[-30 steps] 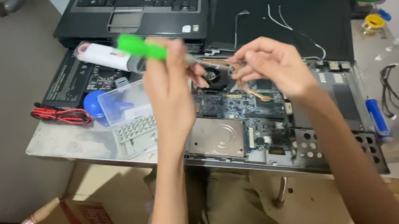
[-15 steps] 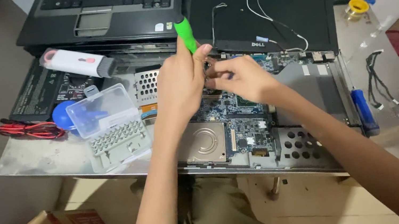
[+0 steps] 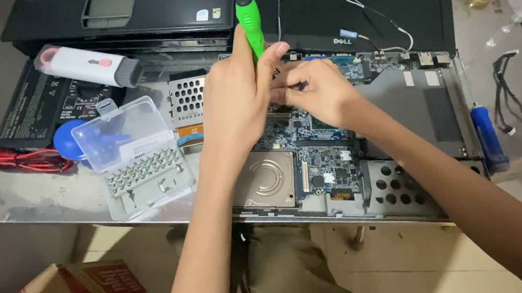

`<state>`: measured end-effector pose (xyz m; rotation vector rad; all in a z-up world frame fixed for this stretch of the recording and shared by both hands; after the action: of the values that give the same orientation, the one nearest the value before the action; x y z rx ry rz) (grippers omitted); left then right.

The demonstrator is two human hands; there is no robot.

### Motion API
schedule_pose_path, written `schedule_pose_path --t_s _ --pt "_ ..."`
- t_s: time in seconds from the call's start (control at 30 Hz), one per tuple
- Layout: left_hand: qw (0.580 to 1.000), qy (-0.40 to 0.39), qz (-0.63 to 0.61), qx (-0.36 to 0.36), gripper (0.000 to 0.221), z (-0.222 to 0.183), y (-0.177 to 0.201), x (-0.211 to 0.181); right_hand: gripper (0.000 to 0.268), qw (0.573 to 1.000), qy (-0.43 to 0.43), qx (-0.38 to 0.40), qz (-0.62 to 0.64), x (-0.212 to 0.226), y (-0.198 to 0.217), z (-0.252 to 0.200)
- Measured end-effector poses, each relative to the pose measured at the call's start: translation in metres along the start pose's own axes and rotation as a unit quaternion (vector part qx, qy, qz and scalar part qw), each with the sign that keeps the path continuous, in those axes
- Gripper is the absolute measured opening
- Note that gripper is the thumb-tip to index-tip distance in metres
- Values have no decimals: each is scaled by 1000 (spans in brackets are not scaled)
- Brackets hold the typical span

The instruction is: Repairing a laptop by unscrewing internal components and handling parts using a screwdriver

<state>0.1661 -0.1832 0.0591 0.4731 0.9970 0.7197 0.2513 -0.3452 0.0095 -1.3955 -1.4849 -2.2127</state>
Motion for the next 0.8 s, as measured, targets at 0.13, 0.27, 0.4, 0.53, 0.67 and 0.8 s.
schedule_pose_path --t_s 0.13,0.27,0.4,0.53,0.67,0.8 --pt "999 -4 -35 -21 35 -1 0 1 21 998 -62 -12 20 4 0 -2" --pt "998 -8 -47 -27 39 -1 -1 2 20 997 -75 -2 0 10 0 -1" --pt "997 -9 -58 -45 42 -1 -3 1 18 997 -79 -9 23 6 0 -3" --pt "996 -13 -82 -37 32 -1 0 -5 17 998 -67 -17 11 -1 -1 -2" --pt "995 -24 -91 -19 35 1 0 -4 20 999 -52 0 -5 3 2 -2" --pt "995 -16 -100 -3 32 -3 0 -10 15 999 -42 10 7 -2 4 -4"
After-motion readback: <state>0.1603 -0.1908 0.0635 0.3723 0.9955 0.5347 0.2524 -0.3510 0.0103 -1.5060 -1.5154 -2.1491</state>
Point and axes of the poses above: each hand's wrist, its own z-axis towards the middle knuckle, its own y-axis out of the back of the hand, x = y × z, the point moved 1 cm from there along z, towards the middle knuckle, and after that the axes turned 13 degrees about x, right-handed, at the moved point
